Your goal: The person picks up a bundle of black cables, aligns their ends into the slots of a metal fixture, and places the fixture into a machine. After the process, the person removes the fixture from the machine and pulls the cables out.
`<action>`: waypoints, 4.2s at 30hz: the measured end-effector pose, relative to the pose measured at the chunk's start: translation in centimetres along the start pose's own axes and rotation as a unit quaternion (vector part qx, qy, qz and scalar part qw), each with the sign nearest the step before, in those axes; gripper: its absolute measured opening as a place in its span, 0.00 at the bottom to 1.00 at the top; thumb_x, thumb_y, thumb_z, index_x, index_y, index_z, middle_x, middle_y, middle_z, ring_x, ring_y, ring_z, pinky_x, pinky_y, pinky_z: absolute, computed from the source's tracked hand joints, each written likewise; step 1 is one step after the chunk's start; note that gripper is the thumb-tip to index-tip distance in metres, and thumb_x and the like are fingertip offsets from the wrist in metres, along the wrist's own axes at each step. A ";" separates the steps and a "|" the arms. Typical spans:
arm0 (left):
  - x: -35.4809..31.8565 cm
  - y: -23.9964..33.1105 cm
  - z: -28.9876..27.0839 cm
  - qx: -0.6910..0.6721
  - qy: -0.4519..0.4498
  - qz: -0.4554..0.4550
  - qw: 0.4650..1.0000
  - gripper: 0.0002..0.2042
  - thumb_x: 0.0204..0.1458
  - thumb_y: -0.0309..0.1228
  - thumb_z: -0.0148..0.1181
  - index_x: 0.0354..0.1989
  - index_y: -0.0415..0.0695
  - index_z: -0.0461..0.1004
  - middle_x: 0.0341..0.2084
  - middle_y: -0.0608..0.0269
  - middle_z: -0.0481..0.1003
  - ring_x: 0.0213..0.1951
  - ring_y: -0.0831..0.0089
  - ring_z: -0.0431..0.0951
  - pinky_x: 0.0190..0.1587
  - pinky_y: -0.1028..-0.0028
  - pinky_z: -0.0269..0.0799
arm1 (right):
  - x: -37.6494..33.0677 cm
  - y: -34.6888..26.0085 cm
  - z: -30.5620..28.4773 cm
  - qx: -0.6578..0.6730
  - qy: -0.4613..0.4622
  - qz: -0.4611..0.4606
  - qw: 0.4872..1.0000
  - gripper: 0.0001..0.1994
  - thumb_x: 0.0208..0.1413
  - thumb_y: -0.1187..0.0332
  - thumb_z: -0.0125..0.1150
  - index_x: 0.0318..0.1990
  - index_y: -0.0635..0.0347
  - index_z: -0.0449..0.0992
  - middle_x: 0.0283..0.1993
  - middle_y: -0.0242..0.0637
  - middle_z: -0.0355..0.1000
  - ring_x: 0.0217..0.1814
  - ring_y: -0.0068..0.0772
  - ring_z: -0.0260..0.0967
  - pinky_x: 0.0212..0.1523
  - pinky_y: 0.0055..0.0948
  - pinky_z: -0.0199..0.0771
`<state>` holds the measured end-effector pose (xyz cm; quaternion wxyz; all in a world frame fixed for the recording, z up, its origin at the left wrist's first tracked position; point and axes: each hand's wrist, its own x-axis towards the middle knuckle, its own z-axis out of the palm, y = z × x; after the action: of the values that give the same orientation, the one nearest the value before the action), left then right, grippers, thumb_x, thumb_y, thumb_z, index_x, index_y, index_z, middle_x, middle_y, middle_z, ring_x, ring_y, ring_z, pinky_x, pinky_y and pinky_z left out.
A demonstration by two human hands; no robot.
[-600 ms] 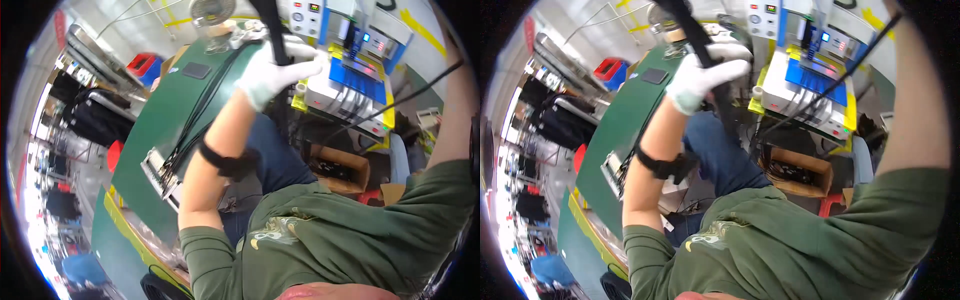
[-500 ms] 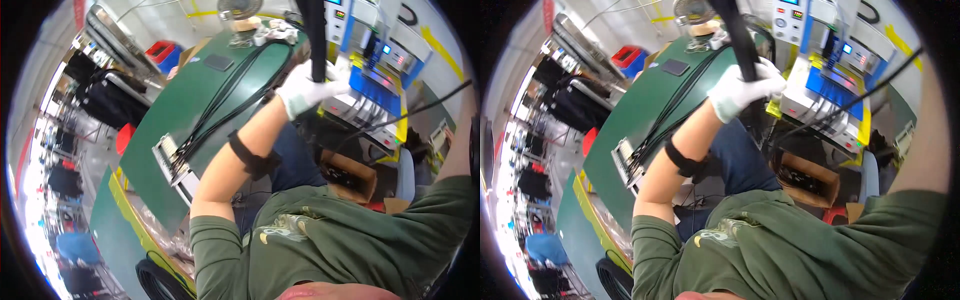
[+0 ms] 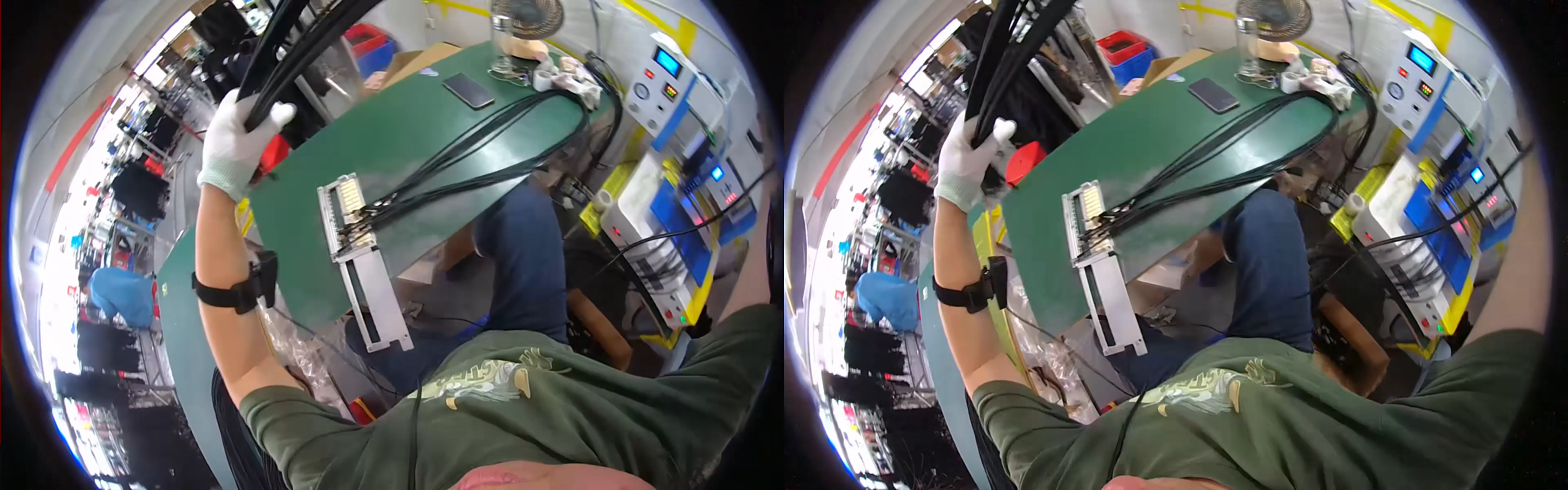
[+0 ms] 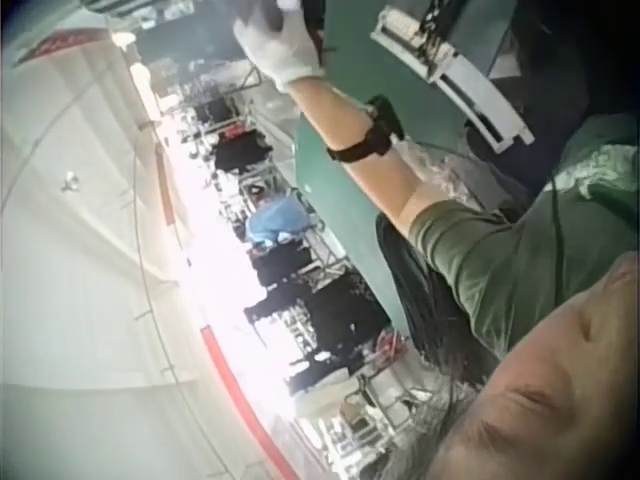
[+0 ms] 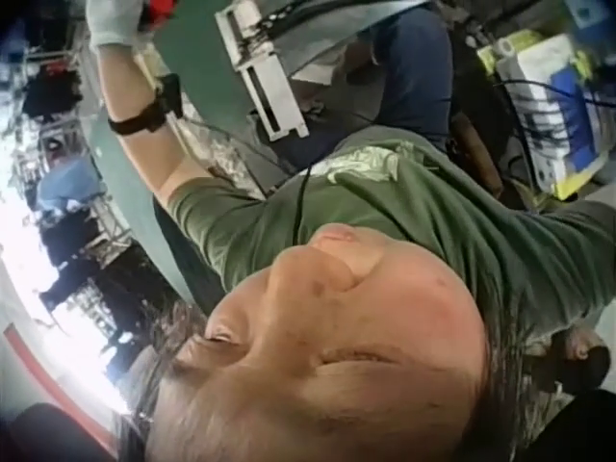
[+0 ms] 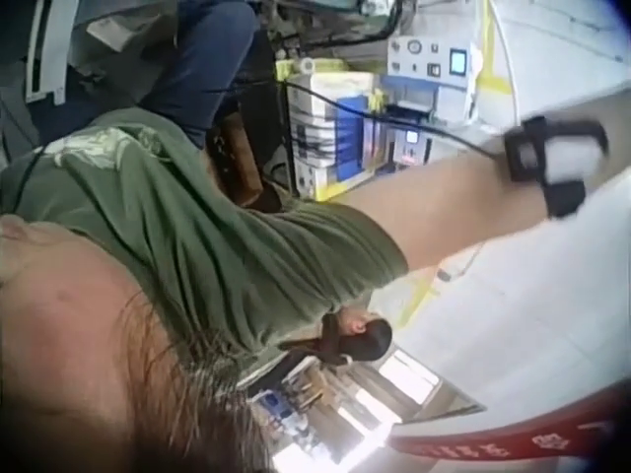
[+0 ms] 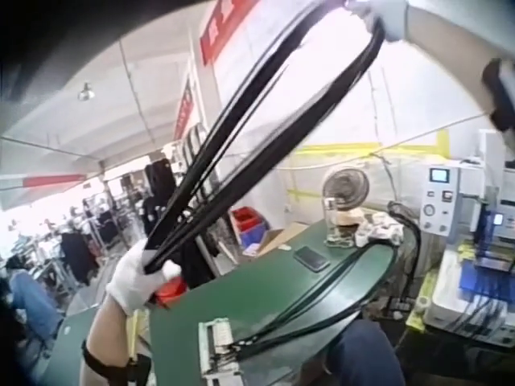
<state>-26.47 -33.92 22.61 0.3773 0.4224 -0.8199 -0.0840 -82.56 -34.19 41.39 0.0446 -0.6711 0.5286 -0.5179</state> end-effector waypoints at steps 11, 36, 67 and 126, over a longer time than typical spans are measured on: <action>-6.1 -23.5 -4.9 0.347 -0.185 -0.125 0.911 0.18 0.51 0.46 0.63 0.40 0.44 0.80 0.41 0.47 0.73 0.47 0.49 0.73 0.52 0.60 0.70 | -0.1 15.9 36.5 0.241 -0.082 0.149 0.956 0.08 0.56 0.65 0.63 0.28 0.57 0.76 0.16 0.33 0.66 0.15 0.28 0.59 0.19 0.34 0.59; -10.1 -29.5 10.7 0.212 -0.163 -0.085 0.960 0.26 0.49 0.52 0.62 0.54 0.53 0.76 0.50 0.51 0.74 0.51 0.53 0.74 0.54 0.60 0.69 | -8.9 38.6 48.2 -0.010 -0.139 0.455 0.880 0.09 0.61 0.65 0.57 0.46 0.54 0.70 0.19 0.26 0.59 0.14 0.24 0.55 0.14 0.33 0.64; -25.7 -9.6 12.1 0.078 -0.123 -0.183 0.972 0.30 0.53 0.40 0.63 0.63 0.43 0.67 0.62 0.49 0.67 0.65 0.50 0.63 0.70 0.55 0.52 | -22.9 12.4 45.1 -0.047 -0.348 -0.079 0.933 0.28 0.49 0.58 0.69 0.57 0.56 0.72 0.57 0.45 0.70 0.63 0.47 0.64 0.65 0.40 0.63; -26.2 -7.1 18.6 -0.004 0.221 -0.198 0.955 0.06 0.55 0.23 0.61 0.27 0.37 0.75 0.47 0.54 0.77 0.55 0.61 0.71 0.60 0.65 0.64 | -32.6 4.1 43.0 0.056 -0.507 -0.139 0.849 0.07 0.49 0.61 0.64 0.30 0.51 0.79 0.31 0.38 0.77 0.37 0.46 0.75 0.39 0.44 0.73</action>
<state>-25.41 -21.99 -8.02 0.5269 0.5825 -0.6155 -0.0646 -50.30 -32.34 -1.95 0.2710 -0.9033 0.3037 -0.1355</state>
